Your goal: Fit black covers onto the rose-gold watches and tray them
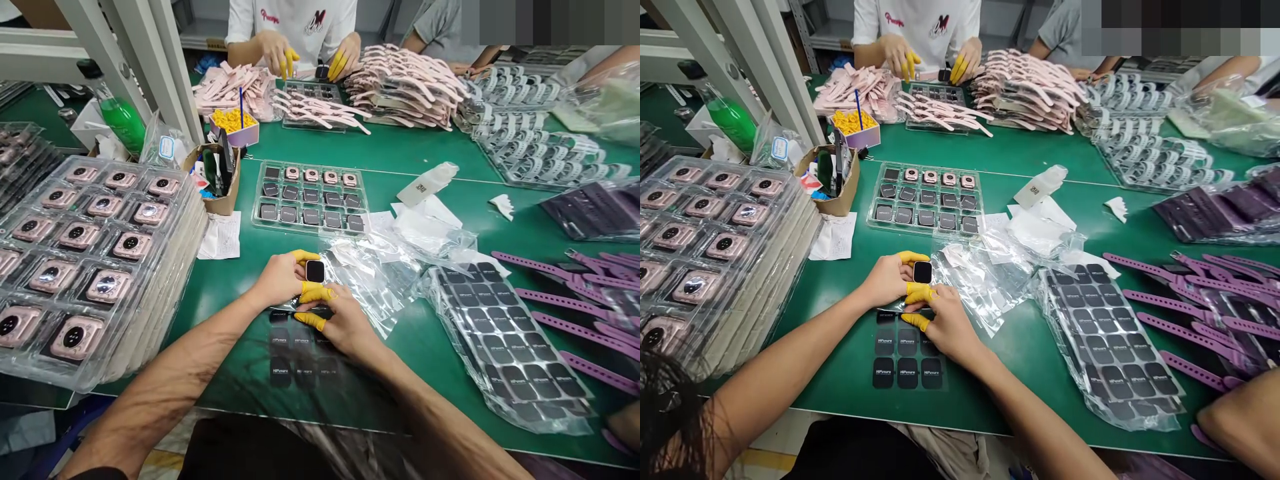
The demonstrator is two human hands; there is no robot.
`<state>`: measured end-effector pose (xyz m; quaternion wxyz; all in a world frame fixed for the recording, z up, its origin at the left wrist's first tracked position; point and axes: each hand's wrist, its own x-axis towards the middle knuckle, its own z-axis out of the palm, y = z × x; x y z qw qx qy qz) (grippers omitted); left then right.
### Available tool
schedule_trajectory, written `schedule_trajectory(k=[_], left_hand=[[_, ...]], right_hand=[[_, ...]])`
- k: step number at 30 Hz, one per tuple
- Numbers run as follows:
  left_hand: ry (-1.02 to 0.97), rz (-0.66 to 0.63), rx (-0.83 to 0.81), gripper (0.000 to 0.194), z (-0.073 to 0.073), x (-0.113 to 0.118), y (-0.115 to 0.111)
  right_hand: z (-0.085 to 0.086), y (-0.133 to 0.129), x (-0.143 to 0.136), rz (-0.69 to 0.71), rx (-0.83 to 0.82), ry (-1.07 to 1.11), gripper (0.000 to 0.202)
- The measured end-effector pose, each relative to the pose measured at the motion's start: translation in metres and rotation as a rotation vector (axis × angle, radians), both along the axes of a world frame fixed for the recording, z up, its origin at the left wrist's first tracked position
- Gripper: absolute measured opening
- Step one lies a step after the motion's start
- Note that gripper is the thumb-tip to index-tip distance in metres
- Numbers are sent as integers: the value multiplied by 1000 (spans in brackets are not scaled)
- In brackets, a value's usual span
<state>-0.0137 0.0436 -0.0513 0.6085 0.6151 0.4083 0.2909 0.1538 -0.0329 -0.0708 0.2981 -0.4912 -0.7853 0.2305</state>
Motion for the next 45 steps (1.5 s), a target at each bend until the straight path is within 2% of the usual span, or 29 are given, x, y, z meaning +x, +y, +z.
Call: schedule_trajectory(k=[3,8,12,14,17,20,25,27,35,37,40,42,43,45], left_hand=[[-58,-11,-39,61,-2,0,4],[-91,3,-58,62,-4,0,6],[-67,23,-75,61,-2,0,6],[-80,35,-101,61,-1,1,7],[-115,46,-137,62,1,1,8],[-153,50,-153,66,2,1,8],[-143,65,-157,64,2,2,7],[-146,72,-149,62,1,2,8],[-129,75,-152,65,4,2,8],[-131,91,-159,64,5,2,8],[-129,97,-167,64,5,3,6],[-113,78,-152,64,3,3,5],[-93,66,-137,64,3,3,5],[-42,51,-91,62,1,3,3]], right_hand=[[2,8,0,50,-32,-30,8],[7,6,-2,88,112,41,12],[11,4,0,119,223,70,23],[13,5,5,193,178,90,27],[16,8,14,307,-8,77,34],[17,9,20,245,-61,5,42],[11,8,16,120,49,27,16],[10,9,14,89,61,38,14],[7,4,9,-86,-45,163,15],[14,-1,8,-123,-72,180,11],[35,-9,14,-41,3,202,5],[51,-9,23,14,-6,369,6],[57,-7,27,16,-72,502,13],[63,3,34,-67,-267,731,23]])
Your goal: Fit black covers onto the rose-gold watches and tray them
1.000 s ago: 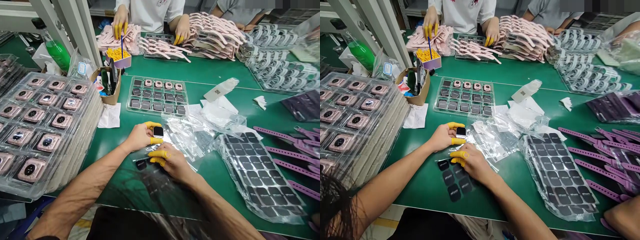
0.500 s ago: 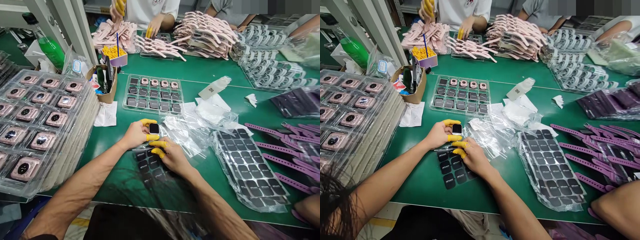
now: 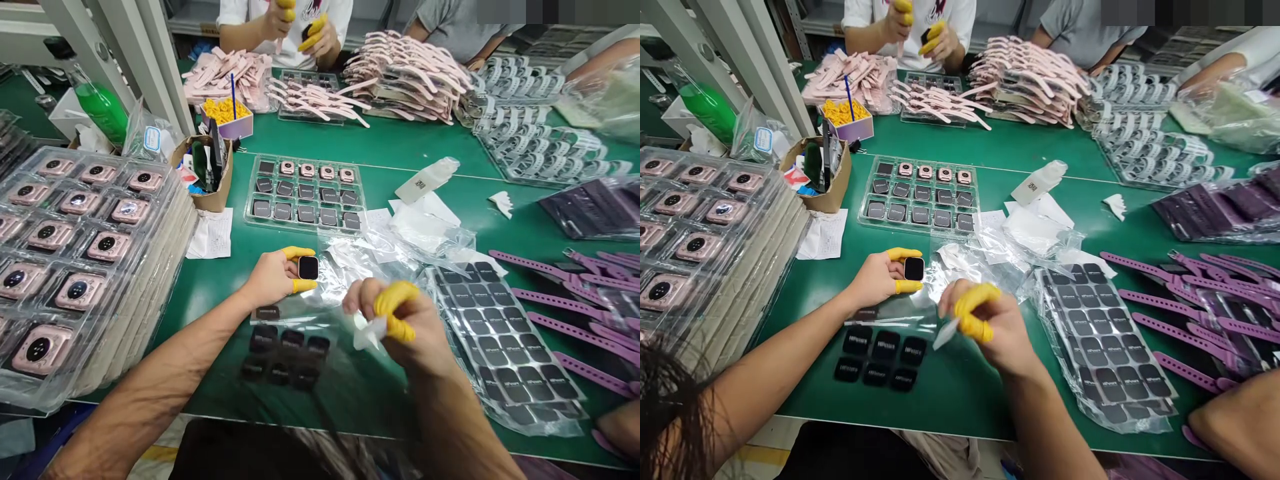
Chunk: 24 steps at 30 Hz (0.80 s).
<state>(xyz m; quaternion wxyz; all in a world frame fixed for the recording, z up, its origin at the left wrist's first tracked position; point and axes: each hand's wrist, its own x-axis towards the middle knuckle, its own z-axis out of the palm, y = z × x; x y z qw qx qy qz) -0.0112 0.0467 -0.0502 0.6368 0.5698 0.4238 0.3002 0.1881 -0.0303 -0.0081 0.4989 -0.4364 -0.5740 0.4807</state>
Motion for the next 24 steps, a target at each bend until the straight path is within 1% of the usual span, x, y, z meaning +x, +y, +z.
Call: schedule_trajectory(k=[1,3,5,6,8,11,17,24], left_hand=[[21,-7,25,61,0,0,-1],[49,-23,78,57,0,1,-2],[82,-46,136,54,2,2,-3],[109,-59,166,53,3,2,-4],[174,-80,227,52,4,3,-4],[232,-95,283,52,4,4,-4],[277,-110,307,51,3,5,-5],[319,-116,352,52,5,5,-4]], right_hand=[[-1,7,2,-39,-108,44,24],[-10,22,1,-142,-280,25,28],[-23,33,-4,-231,-373,32,38],[-28,36,-7,-246,-400,56,41],[-36,37,-13,-260,-419,91,42],[-38,32,-20,-263,-423,108,40],[-40,32,-25,-320,-460,142,43],[-42,31,-26,-336,-450,155,41]])
